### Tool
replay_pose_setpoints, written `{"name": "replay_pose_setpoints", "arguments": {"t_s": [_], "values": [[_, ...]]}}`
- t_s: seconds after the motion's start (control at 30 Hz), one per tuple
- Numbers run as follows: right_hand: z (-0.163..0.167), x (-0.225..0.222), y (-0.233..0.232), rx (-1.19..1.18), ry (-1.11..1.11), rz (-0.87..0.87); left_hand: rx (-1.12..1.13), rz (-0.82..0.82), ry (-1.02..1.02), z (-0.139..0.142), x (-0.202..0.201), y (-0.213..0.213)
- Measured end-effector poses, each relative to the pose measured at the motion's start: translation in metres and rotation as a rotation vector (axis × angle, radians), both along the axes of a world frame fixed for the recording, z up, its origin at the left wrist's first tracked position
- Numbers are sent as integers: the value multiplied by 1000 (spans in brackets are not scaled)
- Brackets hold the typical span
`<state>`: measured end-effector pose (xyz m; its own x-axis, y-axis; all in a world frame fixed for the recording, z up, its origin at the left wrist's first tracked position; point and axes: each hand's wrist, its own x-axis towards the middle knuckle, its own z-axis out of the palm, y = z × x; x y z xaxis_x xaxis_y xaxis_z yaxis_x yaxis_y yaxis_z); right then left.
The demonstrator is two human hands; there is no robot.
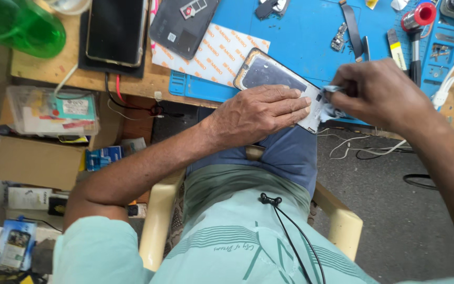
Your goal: The person works on a disassembled smartphone at a repair bench, handling the phone frame and a replacement screen assembly, then uses tweezers on small components. They test a small feature phone showing a charging icon, apply liquid from a spray bottle to a cloth, and wipe the phone frame and screen surfaces.
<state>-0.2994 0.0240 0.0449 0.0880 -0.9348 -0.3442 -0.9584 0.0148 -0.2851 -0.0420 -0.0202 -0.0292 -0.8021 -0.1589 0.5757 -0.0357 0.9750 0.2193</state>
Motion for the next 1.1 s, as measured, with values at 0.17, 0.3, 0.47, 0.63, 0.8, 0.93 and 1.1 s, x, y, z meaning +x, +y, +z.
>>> {"name": "replay_pose_setpoints", "arguments": {"t_s": [0.17, 0.3, 0.47, 0.63, 0.8, 0.93, 1.1], "values": [[-16, 6, -23, -151, -133, 118, -17, -7, -3, -3, 0, -2], [-25, 56, -84, -374, -100, 350, 6, 0, -10, 1, 0, 1], [-23, 45, -73, -335, -97, 357, 7, -8, -19, 4, -1, 1], [-29, -26, -1, 17, 54, -14, 2, 12, 7, -2, -2, 0], [-15, 5, -25, -57, 0, 55, -14, -2, 1, -6, -1, -2], [-7, 67, -78, -282, -100, 250, -9, -2, -9, -3, 0, -1], [-2, 71, -78, -382, -202, 321, 19, 2, -26, -1, -1, 1]]}}
